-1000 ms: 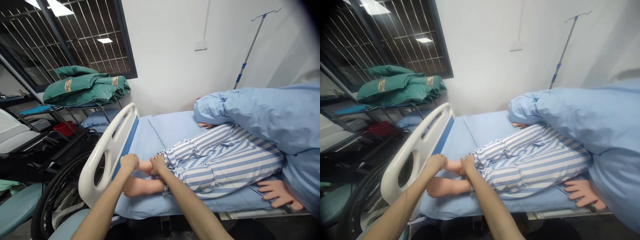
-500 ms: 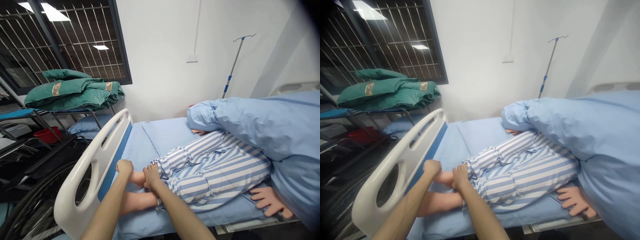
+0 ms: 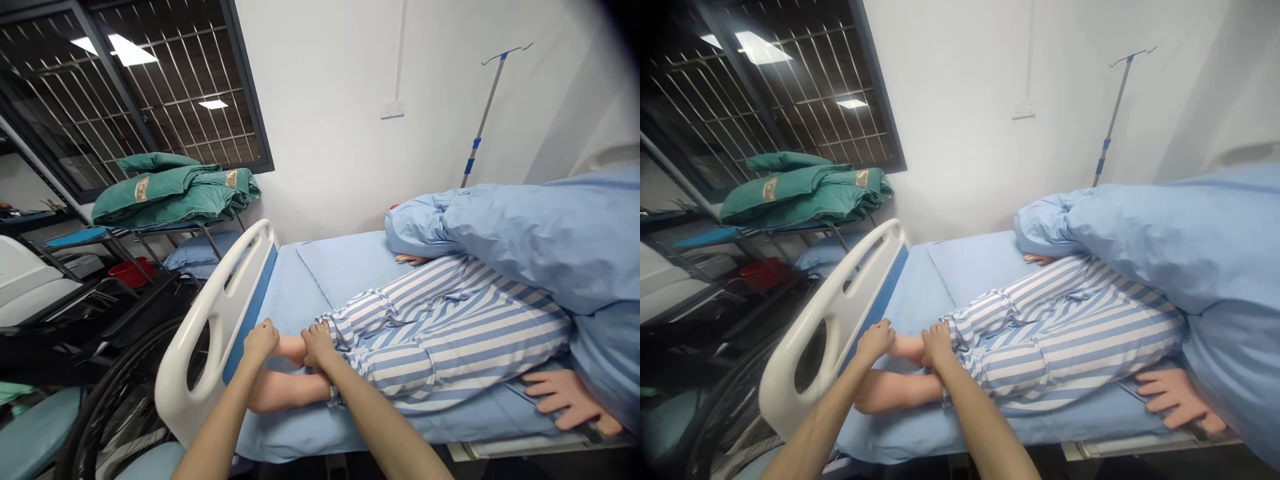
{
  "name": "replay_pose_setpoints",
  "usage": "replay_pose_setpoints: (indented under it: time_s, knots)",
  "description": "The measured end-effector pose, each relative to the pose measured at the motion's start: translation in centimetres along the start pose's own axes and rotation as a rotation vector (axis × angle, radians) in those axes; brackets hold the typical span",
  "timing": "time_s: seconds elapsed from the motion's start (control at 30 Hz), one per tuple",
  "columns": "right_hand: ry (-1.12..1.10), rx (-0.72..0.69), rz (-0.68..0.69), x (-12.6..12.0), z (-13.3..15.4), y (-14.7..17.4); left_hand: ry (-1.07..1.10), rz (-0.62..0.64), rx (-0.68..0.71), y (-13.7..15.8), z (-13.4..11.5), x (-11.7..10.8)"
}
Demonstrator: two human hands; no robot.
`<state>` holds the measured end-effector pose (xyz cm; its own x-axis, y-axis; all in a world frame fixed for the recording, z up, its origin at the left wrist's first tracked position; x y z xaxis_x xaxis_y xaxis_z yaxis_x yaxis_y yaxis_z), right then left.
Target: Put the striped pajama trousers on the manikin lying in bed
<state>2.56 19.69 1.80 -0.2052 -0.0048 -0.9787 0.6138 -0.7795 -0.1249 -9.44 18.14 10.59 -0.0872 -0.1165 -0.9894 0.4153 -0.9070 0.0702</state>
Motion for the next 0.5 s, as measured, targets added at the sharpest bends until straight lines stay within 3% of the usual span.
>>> replay_pose_setpoints:
  time_s: [0.23, 0.5]
  knots:
    - [-0.030, -0.009, -0.043, -0.4, 0.2, 0.7, -0.148, -0.087, 0.087, 2.2, -0.2, -1.3]
    - [-0.038, -0.053, -0.114, -0.7, 0.2, 1.4, -0.225, 0.088, -0.028, -1.0, -1.9, -0.5]
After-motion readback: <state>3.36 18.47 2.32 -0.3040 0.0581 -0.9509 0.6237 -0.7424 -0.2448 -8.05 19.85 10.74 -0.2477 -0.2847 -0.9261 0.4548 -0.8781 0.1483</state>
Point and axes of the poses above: each hand's wrist, its own y-axis away from the middle knuckle, its own x-axis out of the palm, z = x × y, the point moved 9 cm from there along -y, towards the middle knuckle, and after that the axes turned 14 degrees about -x, right-handed, at the moved point
